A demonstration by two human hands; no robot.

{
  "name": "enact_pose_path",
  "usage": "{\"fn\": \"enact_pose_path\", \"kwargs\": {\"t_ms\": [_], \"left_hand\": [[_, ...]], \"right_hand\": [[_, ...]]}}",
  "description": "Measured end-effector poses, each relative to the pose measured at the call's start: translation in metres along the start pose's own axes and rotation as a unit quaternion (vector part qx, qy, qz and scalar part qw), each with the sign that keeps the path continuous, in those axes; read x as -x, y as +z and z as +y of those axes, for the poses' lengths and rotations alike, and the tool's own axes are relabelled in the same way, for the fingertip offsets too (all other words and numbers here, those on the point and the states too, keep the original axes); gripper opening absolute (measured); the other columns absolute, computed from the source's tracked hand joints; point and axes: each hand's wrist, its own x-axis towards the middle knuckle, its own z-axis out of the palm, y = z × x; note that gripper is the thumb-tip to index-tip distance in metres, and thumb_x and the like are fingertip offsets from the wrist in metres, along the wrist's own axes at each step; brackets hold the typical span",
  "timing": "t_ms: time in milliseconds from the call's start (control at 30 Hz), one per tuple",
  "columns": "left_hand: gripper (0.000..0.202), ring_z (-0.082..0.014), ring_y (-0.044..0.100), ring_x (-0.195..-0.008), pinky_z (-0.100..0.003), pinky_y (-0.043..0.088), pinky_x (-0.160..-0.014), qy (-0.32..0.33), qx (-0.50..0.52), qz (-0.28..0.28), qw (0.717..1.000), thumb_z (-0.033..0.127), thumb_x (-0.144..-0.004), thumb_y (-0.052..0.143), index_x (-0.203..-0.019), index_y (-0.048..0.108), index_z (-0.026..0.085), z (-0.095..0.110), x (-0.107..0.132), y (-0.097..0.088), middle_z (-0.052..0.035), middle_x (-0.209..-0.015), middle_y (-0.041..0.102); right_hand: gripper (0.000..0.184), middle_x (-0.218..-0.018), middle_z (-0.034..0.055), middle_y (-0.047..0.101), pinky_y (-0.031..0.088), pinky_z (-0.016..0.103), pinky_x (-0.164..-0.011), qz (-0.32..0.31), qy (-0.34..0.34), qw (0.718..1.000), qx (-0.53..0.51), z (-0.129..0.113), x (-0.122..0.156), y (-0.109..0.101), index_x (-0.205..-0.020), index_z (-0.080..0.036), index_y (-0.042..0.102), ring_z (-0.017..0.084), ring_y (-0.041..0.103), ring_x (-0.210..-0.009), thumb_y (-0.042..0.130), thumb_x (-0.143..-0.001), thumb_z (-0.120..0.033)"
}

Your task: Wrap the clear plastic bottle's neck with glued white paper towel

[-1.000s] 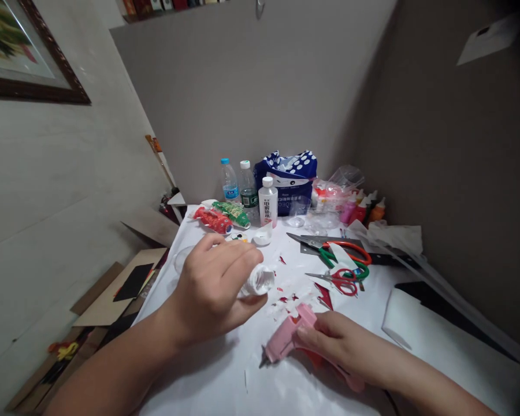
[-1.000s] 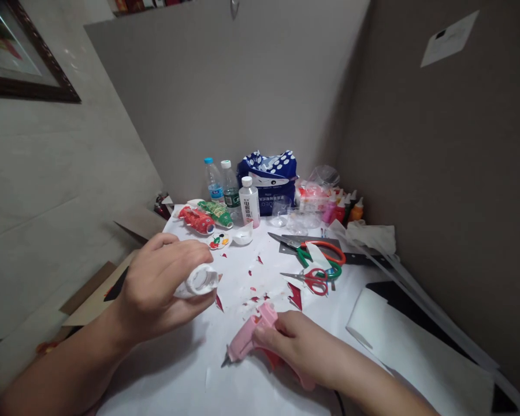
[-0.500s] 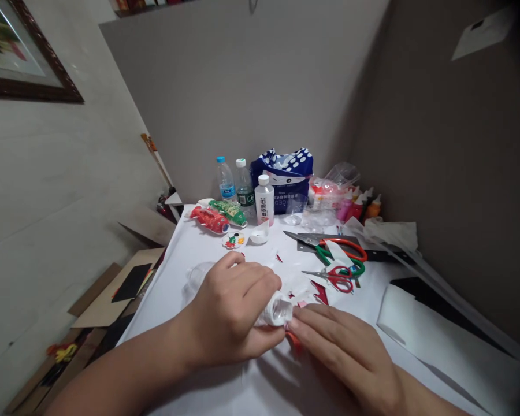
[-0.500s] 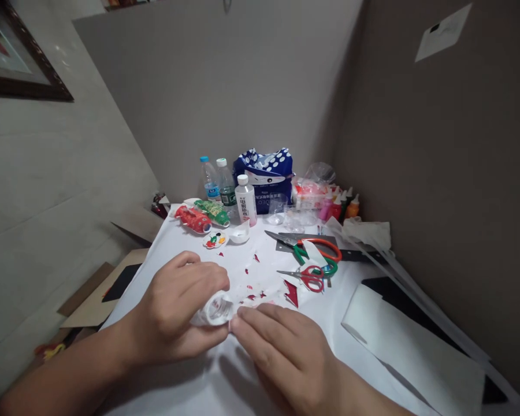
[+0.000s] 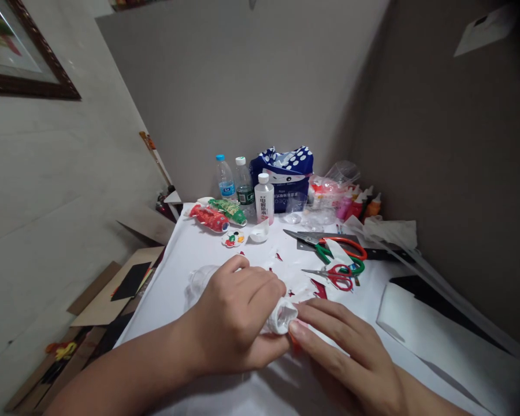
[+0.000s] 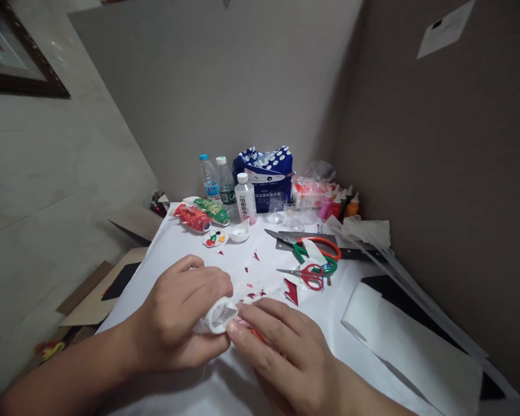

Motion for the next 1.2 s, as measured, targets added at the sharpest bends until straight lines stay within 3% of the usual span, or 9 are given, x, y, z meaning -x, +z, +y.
{"fn": "enact_pose_path", "kwargs": {"t_ms": [233, 500, 833, 1067, 1200], "left_hand": [[0.013, -0.0193, 0.057, -0.064, -0.036, 0.032, -0.058, 0.003, -0.004, -0.038, 0.999, 0.021, -0.075, 0.057, -0.085, 0.059, 0.012, 0.001, 0.002, 0.002, -0.005, -0.073, 0.066], [0.015, -0.0203, 0.058, -0.067, -0.037, 0.032, -0.06, 0.014, -0.014, -0.08, 0.997, 0.021, -0.077, 0.053, -0.089, 0.058, 0.014, 0.001, 0.007, 0.005, -0.0053, -0.077, 0.067], [0.014, -0.0214, 0.058, -0.071, -0.039, 0.036, -0.064, 0.053, -0.049, -0.129, 0.989, 0.022, -0.078, 0.052, -0.088, 0.058, 0.013, 0.003, 0.007, 0.007, -0.0059, -0.081, 0.066], [0.011, -0.0217, 0.054, -0.068, -0.039, 0.036, -0.065, 0.053, -0.116, -0.176, 0.976, 0.024, -0.08, 0.053, -0.085, 0.057, 0.015, 0.003, 0.005, 0.008, -0.0044, -0.077, 0.061], [0.01, -0.0207, 0.053, -0.066, -0.039, 0.035, -0.065, 0.033, -0.127, -0.152, 0.98, 0.026, -0.08, 0.053, -0.081, 0.055, 0.016, 0.003, 0.005, 0.007, -0.0033, -0.074, 0.06]], "right_hand": [[0.043, -0.114, 0.0155, 0.064, 0.051, 0.038, -0.094, -0.004, 0.029, 0.999, -0.014, -0.004, -0.001, 0.0, -0.123, -0.006, 0.058, 0.024, 0.054, -0.114, 0.048, -0.082, 0.002], [0.028, -0.106, 0.015, 0.066, 0.052, 0.033, -0.089, -0.017, 0.041, 0.999, 0.018, -0.009, -0.011, -0.002, -0.117, -0.01, 0.058, 0.023, 0.059, -0.107, 0.041, -0.094, -0.009], [0.023, -0.084, 0.012, 0.063, 0.052, 0.033, -0.067, -0.034, 0.061, 0.997, 0.023, -0.01, -0.012, 0.003, -0.101, -0.011, 0.061, 0.022, 0.059, -0.08, 0.043, -0.09, -0.004], [0.024, -0.086, 0.0115, 0.062, 0.052, 0.032, -0.06, -0.084, 0.099, 0.99, 0.063, -0.012, -0.018, 0.003, -0.097, -0.015, 0.06, 0.021, 0.057, -0.076, 0.041, -0.088, -0.006], [0.028, -0.097, 0.0109, 0.061, 0.056, 0.03, -0.07, -0.084, 0.145, 0.985, -0.031, -0.013, -0.02, 0.001, -0.108, -0.017, 0.056, 0.02, 0.06, -0.086, 0.044, -0.086, -0.005]]}}
